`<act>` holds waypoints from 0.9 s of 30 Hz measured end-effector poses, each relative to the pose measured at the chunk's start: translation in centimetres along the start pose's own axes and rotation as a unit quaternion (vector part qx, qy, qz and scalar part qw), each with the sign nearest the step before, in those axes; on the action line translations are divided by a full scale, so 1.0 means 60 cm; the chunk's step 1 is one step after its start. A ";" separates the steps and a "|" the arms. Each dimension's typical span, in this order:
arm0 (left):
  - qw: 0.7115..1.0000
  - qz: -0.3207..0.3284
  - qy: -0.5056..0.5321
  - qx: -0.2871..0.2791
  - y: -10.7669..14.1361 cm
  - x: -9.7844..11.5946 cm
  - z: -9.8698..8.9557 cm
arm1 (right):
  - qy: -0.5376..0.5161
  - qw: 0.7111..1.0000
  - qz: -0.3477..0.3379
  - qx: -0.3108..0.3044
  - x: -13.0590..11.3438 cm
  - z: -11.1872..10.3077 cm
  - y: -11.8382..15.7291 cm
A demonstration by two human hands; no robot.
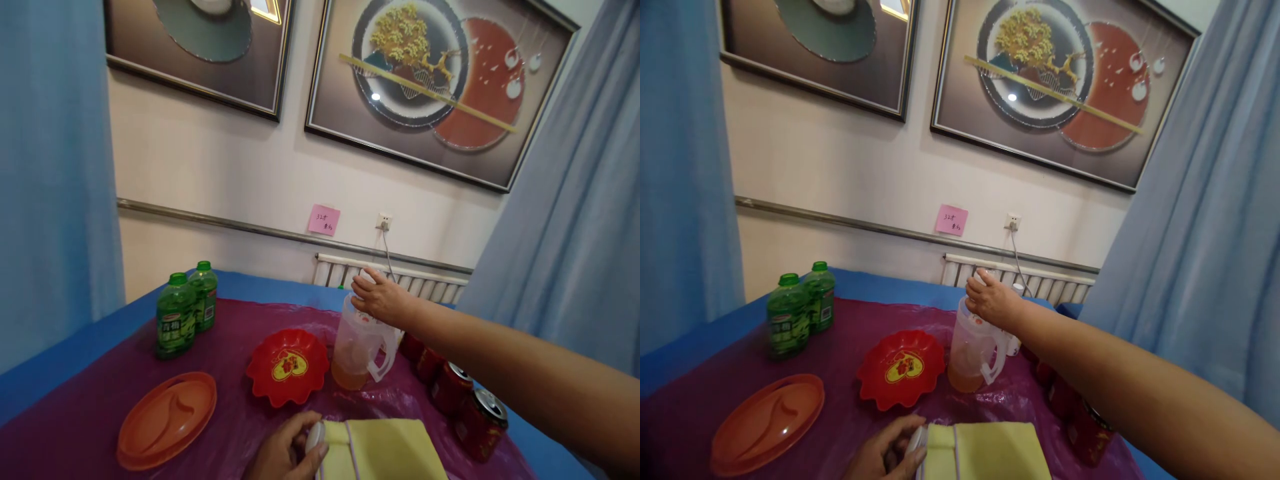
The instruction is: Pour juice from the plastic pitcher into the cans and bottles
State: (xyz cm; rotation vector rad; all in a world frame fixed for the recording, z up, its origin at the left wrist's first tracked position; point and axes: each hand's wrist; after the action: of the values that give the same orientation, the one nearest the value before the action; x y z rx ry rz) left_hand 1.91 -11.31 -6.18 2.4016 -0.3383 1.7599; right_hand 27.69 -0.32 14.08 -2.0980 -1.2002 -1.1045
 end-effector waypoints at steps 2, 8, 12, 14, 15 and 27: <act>1.000 0.000 0.009 -0.001 0.000 0.000 0.002 | -0.015 1.000 0.012 0.005 0.001 -0.003 0.006; 1.000 0.005 0.025 0.006 0.006 0.012 0.003 | -0.037 0.998 0.052 -0.011 0.014 -0.024 0.035; 1.000 -0.002 0.027 -0.015 0.010 0.015 0.004 | -0.025 0.998 0.063 -0.016 0.017 -0.030 0.051; 0.999 -0.002 0.018 -0.038 0.014 0.016 0.005 | -0.045 0.994 0.097 -0.020 0.016 -0.031 0.059; 0.999 -0.001 0.014 -0.045 0.016 0.018 0.004 | -0.057 0.991 0.121 -0.021 0.015 -0.032 0.063; 0.997 -0.014 0.038 0.070 0.019 0.102 -0.055 | -0.399 0.675 0.573 0.238 -0.095 -0.048 0.095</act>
State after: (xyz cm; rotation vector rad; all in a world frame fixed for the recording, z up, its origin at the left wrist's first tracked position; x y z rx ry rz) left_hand 0.35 -12.17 0.62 2.4097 -0.1764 1.9170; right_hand 29.80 -8.00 10.88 -2.2072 -0.1230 0.6953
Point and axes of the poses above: each hand's wrist, its own y-axis away from the middle knuckle, its own z-axis out of the palm, x = y × z, and after that the axes turned 6 degrees about -z, right-handed
